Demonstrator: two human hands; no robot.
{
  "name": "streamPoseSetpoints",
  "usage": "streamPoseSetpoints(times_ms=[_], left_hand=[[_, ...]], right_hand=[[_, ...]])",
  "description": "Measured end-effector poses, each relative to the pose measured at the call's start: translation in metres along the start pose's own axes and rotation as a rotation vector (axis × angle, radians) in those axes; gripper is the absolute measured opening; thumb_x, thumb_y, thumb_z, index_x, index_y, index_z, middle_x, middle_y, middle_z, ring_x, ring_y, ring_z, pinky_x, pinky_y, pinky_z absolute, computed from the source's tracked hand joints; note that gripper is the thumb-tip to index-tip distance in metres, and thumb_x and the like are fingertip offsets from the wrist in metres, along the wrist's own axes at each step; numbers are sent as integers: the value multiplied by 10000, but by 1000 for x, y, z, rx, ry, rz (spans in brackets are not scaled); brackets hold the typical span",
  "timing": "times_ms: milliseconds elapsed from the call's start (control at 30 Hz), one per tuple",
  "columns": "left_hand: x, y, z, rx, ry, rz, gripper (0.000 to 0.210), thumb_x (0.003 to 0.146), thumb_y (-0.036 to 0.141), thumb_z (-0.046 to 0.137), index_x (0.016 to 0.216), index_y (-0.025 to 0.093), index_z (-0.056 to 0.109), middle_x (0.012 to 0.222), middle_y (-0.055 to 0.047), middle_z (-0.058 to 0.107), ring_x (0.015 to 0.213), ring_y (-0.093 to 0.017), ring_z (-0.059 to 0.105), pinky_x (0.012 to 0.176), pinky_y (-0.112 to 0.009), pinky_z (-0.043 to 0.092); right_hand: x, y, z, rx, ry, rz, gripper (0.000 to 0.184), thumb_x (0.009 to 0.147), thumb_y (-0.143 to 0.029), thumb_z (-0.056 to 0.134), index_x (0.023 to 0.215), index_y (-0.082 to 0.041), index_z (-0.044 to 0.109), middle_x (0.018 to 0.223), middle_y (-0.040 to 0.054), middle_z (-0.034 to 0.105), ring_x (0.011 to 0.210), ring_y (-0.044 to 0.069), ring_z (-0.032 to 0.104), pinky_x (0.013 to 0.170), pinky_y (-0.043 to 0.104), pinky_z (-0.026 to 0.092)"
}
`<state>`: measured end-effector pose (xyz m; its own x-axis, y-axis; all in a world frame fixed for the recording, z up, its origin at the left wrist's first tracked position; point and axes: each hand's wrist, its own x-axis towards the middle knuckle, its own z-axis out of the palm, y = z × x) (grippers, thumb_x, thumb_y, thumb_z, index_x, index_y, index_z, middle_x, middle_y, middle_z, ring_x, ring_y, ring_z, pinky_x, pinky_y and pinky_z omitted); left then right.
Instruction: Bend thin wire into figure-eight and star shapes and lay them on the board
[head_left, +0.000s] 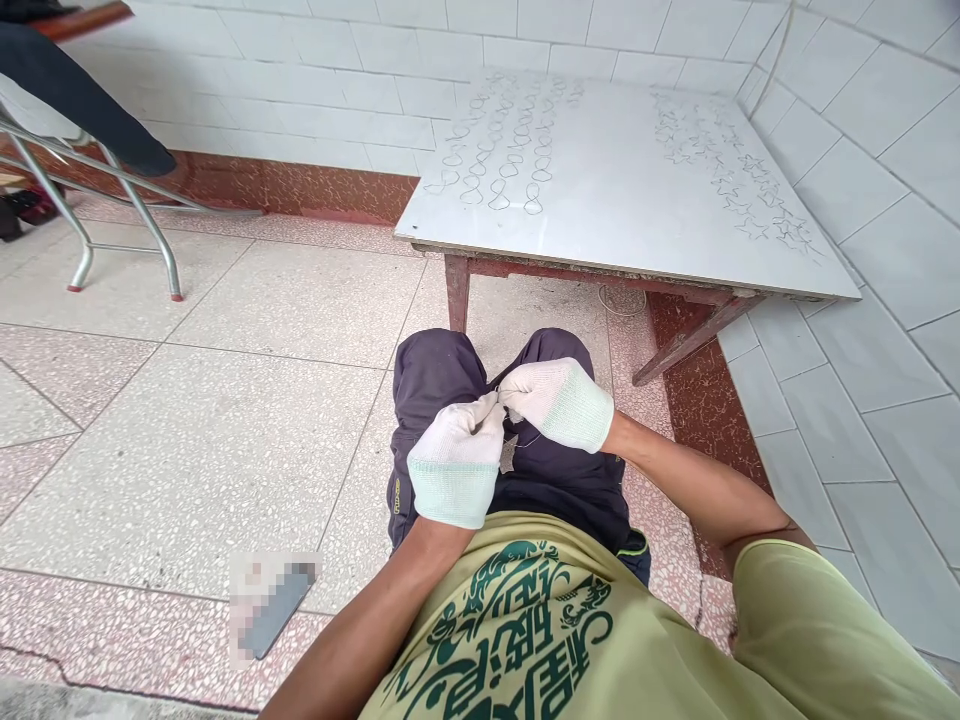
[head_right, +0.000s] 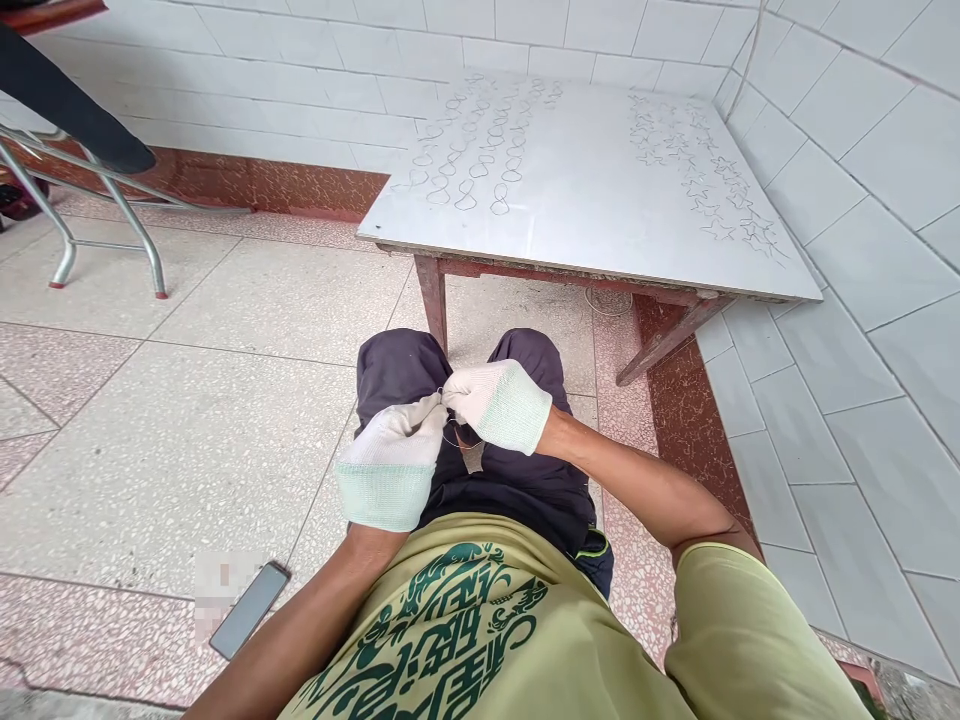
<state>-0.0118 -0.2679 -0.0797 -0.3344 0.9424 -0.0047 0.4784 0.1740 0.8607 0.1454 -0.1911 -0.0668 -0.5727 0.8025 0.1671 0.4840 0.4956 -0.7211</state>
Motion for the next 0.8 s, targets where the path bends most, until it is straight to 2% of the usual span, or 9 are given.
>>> streamPoseSetpoints(times_ms=[100, 233, 433, 500, 600, 700, 800], left_hand=[[-1, -3, 5, -45, 22, -21, 217, 937, 312, 732, 1080, 231, 873, 1116, -28, 862, 1119, -241, 792, 1070, -369, 597], [0, -7, 8, -102, -9, -71, 190, 919, 321, 747, 1036, 246, 877, 1097, -25, 863, 1110, -249, 792, 1082, -391, 586], [22, -2, -7, -240, -184, -142, 277, 872, 383, 775, 1086, 228, 862, 1124, -30, 863, 1092, -234, 788, 1014, -343, 585], [32, -3, -11, -264, -256, -117, 280, 854, 412, 781, 1039, 217, 862, 1064, -36, 866, 1005, -219, 789, 933, -320, 584], [42, -9, -13, -246, -324, -77, 252, 841, 436, 767, 896, 203, 845, 861, -27, 832, 758, -168, 719, 701, -275, 525], [43, -12, -11, -238, -322, -66, 268, 854, 442, 735, 816, 186, 804, 714, -8, 748, 617, -130, 600, 576, -256, 420], [37, -10, -7, -336, -237, -69, 259, 835, 424, 725, 793, 173, 773, 698, -13, 725, 625, -131, 599, 604, -252, 449]], right_hand=[[0, 4, 1, 0, -26, -1, 304, 925, -102, 538, 648, -186, 633, 679, -21, 712, 639, 107, 637, 646, 222, 402], [-1, 6, -1, 42, -58, 12, 309, 928, -102, 541, 644, -185, 631, 667, -32, 708, 635, 96, 648, 644, 209, 408], [0, -4, -13, 12, -129, 138, 293, 944, -140, 598, 670, -186, 692, 679, -38, 747, 658, 100, 675, 682, 213, 431], [2, -6, -13, -8, -154, 177, 299, 936, -157, 634, 644, -189, 687, 662, -43, 742, 637, 97, 659, 659, 219, 415], [2, -6, -11, 9, -158, 198, 291, 925, -151, 648, 640, -192, 690, 662, -44, 748, 637, 97, 660, 652, 220, 413], [-1, -5, -8, 65, -106, 198, 268, 926, -139, 634, 677, -192, 716, 696, -40, 771, 674, 101, 691, 693, 211, 445], [-3, -6, -8, 130, -51, 188, 254, 913, -119, 606, 710, -191, 739, 730, -35, 788, 711, 105, 716, 739, 207, 476]])
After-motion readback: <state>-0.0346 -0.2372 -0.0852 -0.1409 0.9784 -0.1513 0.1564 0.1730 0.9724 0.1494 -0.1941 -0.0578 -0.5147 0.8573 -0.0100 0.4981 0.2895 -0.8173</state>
